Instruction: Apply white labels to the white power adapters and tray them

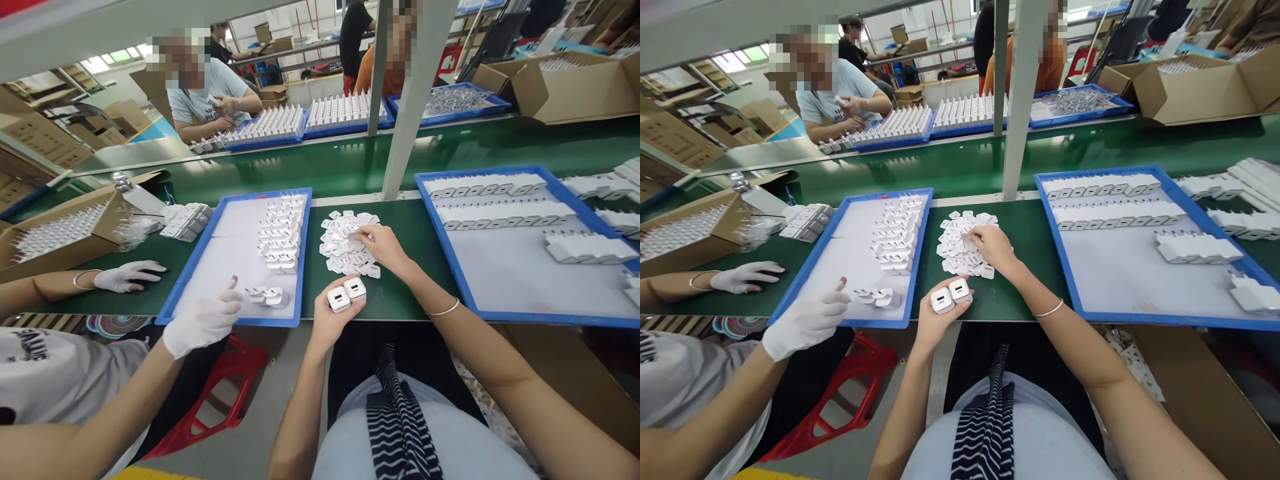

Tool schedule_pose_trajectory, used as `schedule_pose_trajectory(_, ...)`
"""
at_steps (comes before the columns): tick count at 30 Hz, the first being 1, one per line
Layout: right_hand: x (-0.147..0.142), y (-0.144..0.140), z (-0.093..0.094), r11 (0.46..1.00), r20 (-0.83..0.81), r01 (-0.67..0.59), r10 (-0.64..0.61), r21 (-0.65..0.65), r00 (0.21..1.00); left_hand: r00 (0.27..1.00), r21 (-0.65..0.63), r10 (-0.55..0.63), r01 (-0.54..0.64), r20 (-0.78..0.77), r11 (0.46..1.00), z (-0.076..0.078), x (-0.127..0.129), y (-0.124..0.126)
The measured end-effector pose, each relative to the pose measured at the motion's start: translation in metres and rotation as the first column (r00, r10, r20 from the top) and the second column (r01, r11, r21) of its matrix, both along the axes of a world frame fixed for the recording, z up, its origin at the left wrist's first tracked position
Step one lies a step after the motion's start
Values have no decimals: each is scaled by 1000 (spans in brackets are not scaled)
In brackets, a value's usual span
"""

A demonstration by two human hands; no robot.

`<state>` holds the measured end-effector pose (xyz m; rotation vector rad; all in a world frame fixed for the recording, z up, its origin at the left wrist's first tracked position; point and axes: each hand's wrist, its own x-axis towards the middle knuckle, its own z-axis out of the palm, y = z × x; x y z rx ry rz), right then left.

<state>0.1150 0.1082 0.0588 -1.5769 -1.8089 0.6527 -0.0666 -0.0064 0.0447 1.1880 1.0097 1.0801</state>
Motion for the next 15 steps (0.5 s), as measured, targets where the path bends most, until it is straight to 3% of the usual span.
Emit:
schedule_pose_trajectory(5,5,-28,8,991,-187,7,17,130,982,962,-89,-98,124,255,988,1,5,10)
schedule_pose_trajectory(9,13,-66,11,975,-372,-40,122,220,920,910,-119,-249,302,331,946,0,1,13)
schedule_pose_trajectory(12,22,-88,10,970,-492,-174,237,172,838,861,-118,-335,405,382,907,2,-1,11)
schedule_pose_trajectory(15,33,-100,13,952,-611,-303,270,51,744,841,-100,-383,450,382,888,7,2,7)
